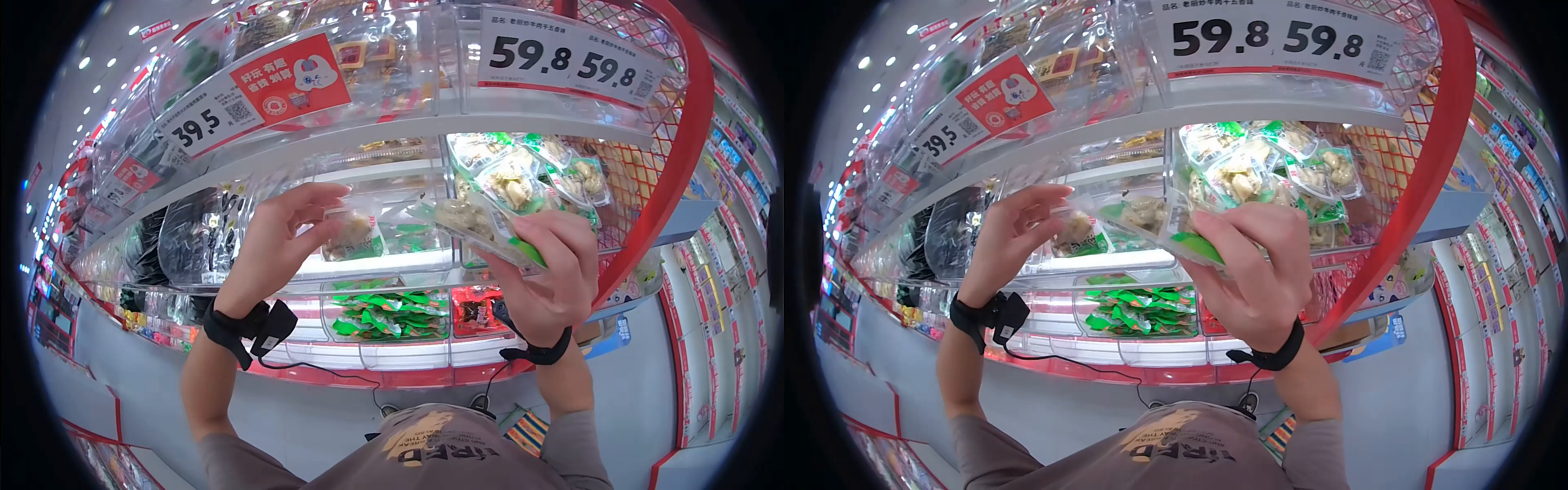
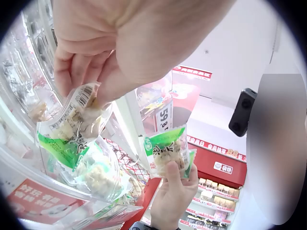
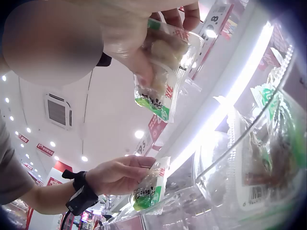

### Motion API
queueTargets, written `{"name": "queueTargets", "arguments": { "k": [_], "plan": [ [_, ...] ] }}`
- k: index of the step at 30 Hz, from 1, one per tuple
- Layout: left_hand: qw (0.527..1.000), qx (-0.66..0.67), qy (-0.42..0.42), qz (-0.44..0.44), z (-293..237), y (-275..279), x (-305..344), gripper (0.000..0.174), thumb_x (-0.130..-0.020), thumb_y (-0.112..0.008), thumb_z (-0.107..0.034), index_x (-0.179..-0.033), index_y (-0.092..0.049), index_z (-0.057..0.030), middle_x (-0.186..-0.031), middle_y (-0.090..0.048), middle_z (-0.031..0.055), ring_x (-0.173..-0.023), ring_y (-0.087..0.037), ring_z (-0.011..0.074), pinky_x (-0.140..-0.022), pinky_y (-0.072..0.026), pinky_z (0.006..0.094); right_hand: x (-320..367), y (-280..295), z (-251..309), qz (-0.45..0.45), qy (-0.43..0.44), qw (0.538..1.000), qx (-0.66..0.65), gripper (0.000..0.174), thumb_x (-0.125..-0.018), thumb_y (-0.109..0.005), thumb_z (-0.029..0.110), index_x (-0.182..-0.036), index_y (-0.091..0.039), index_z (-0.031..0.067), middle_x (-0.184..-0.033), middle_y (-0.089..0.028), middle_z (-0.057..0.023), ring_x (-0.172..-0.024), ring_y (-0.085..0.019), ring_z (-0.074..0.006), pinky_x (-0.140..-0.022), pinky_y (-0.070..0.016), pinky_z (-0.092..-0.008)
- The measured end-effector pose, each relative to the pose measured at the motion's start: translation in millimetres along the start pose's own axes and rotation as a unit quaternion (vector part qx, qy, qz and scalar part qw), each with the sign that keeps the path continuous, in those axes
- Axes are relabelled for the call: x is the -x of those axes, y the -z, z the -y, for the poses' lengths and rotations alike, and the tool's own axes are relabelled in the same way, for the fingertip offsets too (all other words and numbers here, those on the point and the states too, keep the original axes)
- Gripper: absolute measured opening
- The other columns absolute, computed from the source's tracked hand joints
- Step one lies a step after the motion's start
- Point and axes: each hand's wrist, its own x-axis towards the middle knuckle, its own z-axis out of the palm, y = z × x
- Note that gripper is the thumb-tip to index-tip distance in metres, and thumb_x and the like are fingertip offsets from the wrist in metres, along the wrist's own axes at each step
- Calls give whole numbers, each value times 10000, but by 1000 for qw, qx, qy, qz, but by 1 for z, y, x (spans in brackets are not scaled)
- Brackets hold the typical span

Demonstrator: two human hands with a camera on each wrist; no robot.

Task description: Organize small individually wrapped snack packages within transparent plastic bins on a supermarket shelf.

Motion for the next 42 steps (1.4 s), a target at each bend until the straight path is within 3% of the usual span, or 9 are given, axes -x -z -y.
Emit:
{"name": "queueTargets", "arguments": {
  "k": [6,13,16,23,28,31,37,40,42],
  "plan": [
    [992,58,49,-104,8,3,35,145,-903,-641,-39,-1010,-602,50,-997,-667,99,-955,-623,118,-823,-493,257,16,-1,18,47,55,997,11,497,-589,-750,-16,-1074,-666,54,-1000,-568,-75,-866,-603,-257,-721,-521,-377],
    [934,-162,-156,-279,15,8,88,181,-787,-674,88,-946,-613,25,-986,-669,127,-960,-588,220,-862,-443,332,12,-28,20,86,45,995,-25,496,-569,-762,-34,-1054,-683,33,-994,-575,-89,-874,-628,-274,-656,-537,-350],
    [925,-71,-125,-353,23,12,118,214,-759,-665,111,-942,-607,15,-974,-648,122,-928,-556,236,-833,-431,346,2,-35,23,133,59,989,-28,457,-590,-777,-14,-1036,-681,14,-953,-582,-91,-822,-635,-267,-631,-538,-343],
    [926,9,-199,-322,70,50,167,227,-732,-702,35,-918,-582,-16,-955,-599,140,-772,-502,208,-693,-389,340,-54,-71,36,290,177,938,72,392,-584,-717,6,-974,-678,-5,-901,-582,-85,-732,-624,-246,-561,-499,-318],
    [921,192,-180,-287,113,69,158,207,-781,-657,102,-955,-593,9,-919,-634,161,-768,-540,200,-697,-429,321,-55,-127,47,408,194,872,186,205,-722,-617,96,-919,-589,48,-822,-521,-51,-751,-583,-204,-609,-508,-326],
    [917,257,-179,-247,121,80,136,187,-827,-623,128,-987,-596,35,-891,-634,121,-848,-595,176,-736,-467,290,-45,-145,40,456,244,826,222,316,-708,-739,175,-969,-605,58,-868,-576,-79,-789,-616,-245,-651,-504,-358],
    [919,325,-90,-203,123,76,92,111,-880,-648,43,-952,-573,4,-857,-631,32,-755,-586,56,-643,-445,199,-61,-190,17,603,-105,764,207,326,-742,-729,154,-1003,-595,14,-972,-626,-153,-936,-631,-329,-761,-511,-423],
    [904,372,-104,-183,122,75,79,105,-884,-645,34,-928,-558,-5,-853,-614,30,-720,-574,60,-612,-442,206,-42,-206,-16,535,-125,818,169,491,-712,-790,250,-1090,-604,-1,-1044,-653,-190,-977,-633,-375,-839,-497,-453],
    [894,392,-116,-182,129,71,72,98,-890,-634,29,-917,-546,-5,-901,-604,52,-725,-580,74,-605,-467,226,-38,-215,-37,547,-203,797,161,588,-686,-806,329,-1138,-610,7,-1073,-658,-200,-999,-635,-368,-864,-497,-435]
  ]
}}
